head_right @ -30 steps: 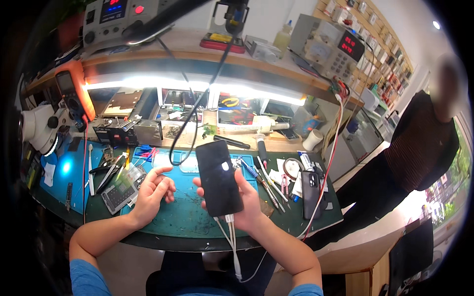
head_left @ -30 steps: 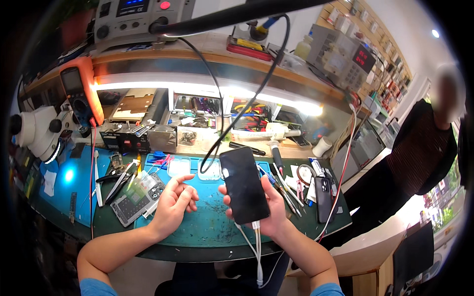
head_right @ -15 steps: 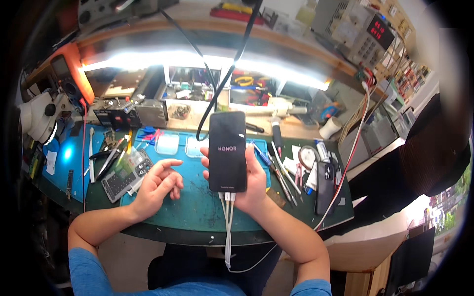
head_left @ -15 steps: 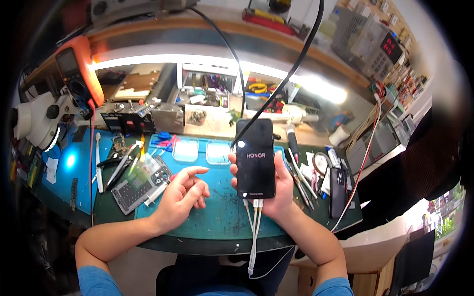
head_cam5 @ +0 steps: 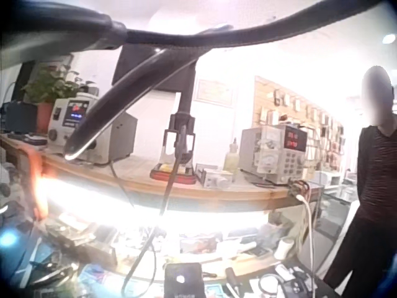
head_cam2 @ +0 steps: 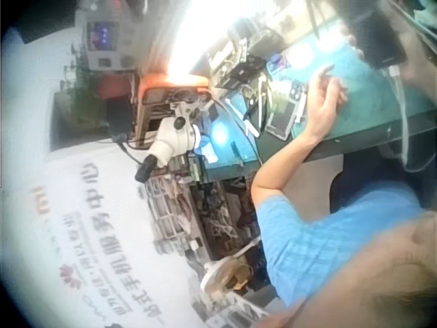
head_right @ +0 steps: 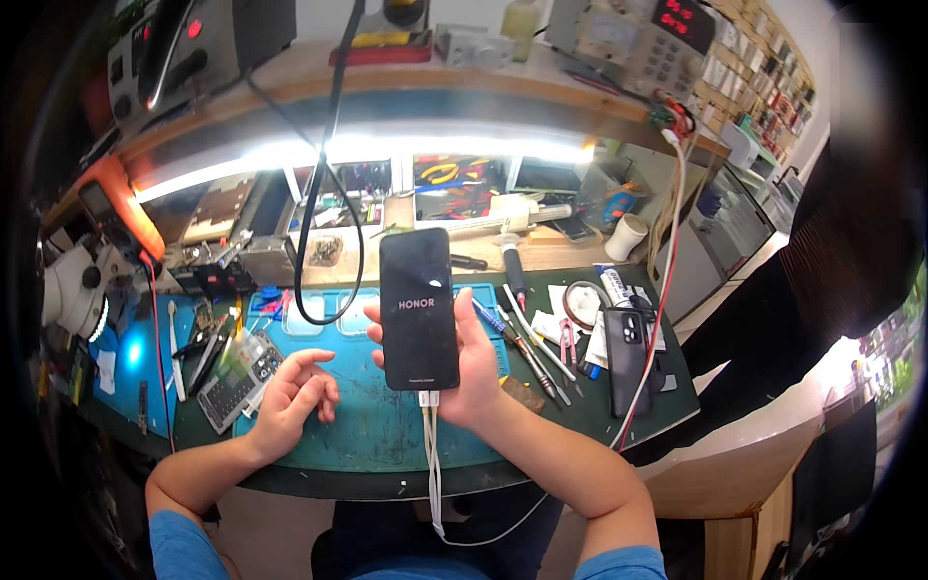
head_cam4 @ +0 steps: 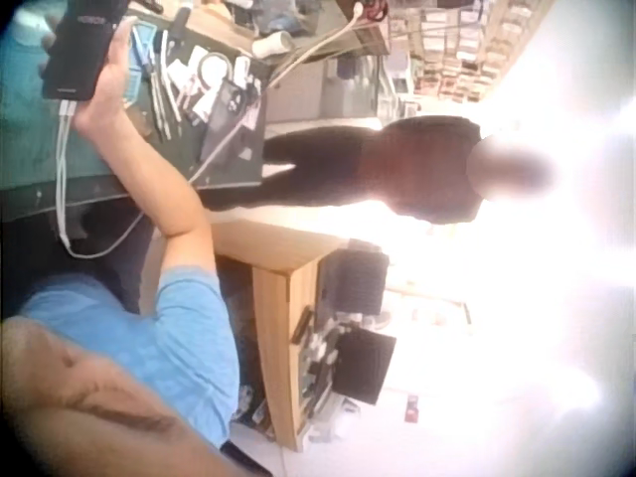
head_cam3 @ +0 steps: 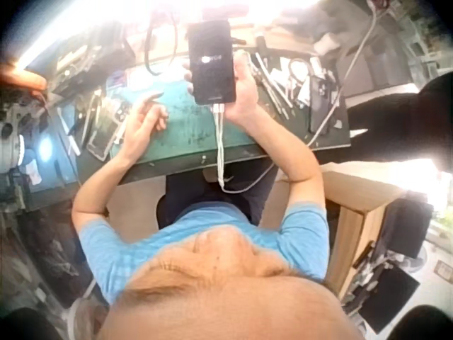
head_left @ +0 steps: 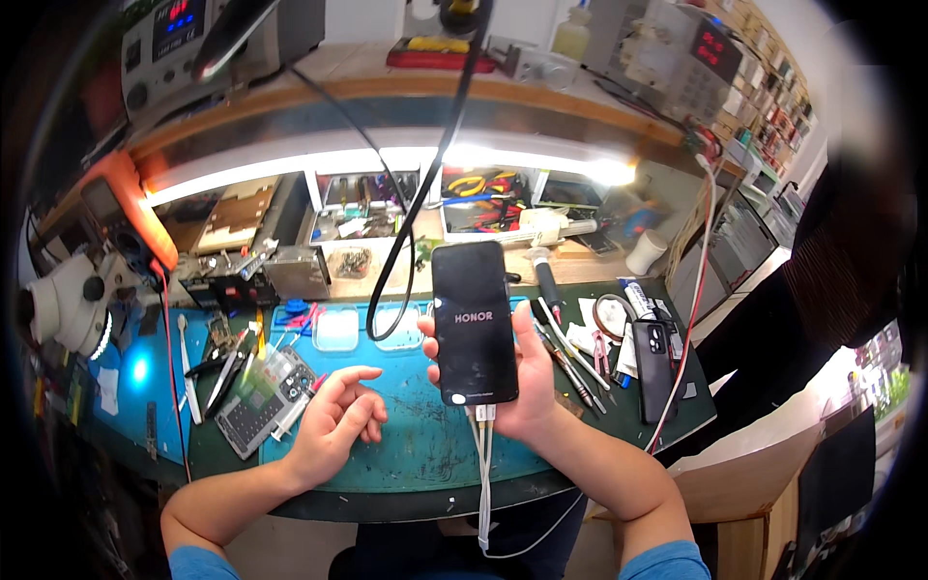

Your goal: The person handles a smartphone battery, connects multimeter probes to its terminals, and then places the battery into the phone chassis. The person plugs a charging cable into the phone and holds it while the screen displays the brand logo.

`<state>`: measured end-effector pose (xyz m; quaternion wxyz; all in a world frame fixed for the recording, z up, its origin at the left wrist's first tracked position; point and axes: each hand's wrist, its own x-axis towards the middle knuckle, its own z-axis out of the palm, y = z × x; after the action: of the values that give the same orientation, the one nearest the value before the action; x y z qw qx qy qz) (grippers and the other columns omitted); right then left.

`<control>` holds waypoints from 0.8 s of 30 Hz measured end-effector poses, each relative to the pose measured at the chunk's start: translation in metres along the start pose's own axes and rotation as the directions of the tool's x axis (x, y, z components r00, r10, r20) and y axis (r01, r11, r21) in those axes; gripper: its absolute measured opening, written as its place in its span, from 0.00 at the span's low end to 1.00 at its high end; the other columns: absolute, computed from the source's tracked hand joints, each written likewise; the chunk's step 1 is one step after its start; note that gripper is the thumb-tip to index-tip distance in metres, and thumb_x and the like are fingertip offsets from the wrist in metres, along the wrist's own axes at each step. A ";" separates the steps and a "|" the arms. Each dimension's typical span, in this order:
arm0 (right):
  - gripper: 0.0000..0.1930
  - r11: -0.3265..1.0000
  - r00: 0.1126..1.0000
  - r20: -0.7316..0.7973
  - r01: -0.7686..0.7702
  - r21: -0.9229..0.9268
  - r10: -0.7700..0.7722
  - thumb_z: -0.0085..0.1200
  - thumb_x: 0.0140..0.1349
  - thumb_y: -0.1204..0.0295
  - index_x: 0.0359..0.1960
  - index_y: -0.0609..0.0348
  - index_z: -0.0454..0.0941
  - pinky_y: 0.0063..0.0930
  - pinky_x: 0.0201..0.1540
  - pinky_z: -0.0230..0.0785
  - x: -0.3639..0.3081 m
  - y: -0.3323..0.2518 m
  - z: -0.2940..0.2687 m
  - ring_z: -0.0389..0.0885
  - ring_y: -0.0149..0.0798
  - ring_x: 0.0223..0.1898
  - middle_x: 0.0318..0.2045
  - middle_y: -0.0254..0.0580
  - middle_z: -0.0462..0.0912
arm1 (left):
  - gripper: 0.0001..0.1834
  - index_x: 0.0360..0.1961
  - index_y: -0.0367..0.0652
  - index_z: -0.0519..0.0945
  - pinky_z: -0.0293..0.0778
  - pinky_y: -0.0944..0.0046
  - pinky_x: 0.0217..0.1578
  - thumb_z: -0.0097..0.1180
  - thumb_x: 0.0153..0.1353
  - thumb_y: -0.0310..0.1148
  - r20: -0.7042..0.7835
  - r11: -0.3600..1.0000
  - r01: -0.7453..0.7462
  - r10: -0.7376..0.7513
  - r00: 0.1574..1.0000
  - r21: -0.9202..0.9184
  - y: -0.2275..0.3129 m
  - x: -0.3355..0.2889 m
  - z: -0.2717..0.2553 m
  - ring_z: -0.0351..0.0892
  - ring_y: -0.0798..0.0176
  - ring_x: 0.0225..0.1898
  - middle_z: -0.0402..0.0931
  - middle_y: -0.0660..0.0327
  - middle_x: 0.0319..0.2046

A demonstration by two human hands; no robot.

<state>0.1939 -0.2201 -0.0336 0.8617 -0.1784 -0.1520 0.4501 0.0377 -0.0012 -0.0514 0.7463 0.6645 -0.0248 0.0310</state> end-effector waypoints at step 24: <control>0.43 0.994 0.998 -0.049 0.040 -0.105 -0.046 0.28 0.77 0.36 0.77 0.62 0.58 0.50 0.66 0.73 -0.005 0.005 0.003 0.77 0.49 0.66 0.73 0.58 0.67 | 0.19 0.67 0.38 0.68 0.74 0.71 0.37 0.47 0.81 0.33 -0.004 1.000 -0.015 0.015 1.000 0.026 -0.004 0.002 -0.002 0.78 0.70 0.34 0.79 0.57 0.40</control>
<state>0.1861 -0.2210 -0.0342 0.8643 -0.2314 -0.1567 0.4182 0.0399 0.0007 -0.0551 0.7374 0.6738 -0.0278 0.0383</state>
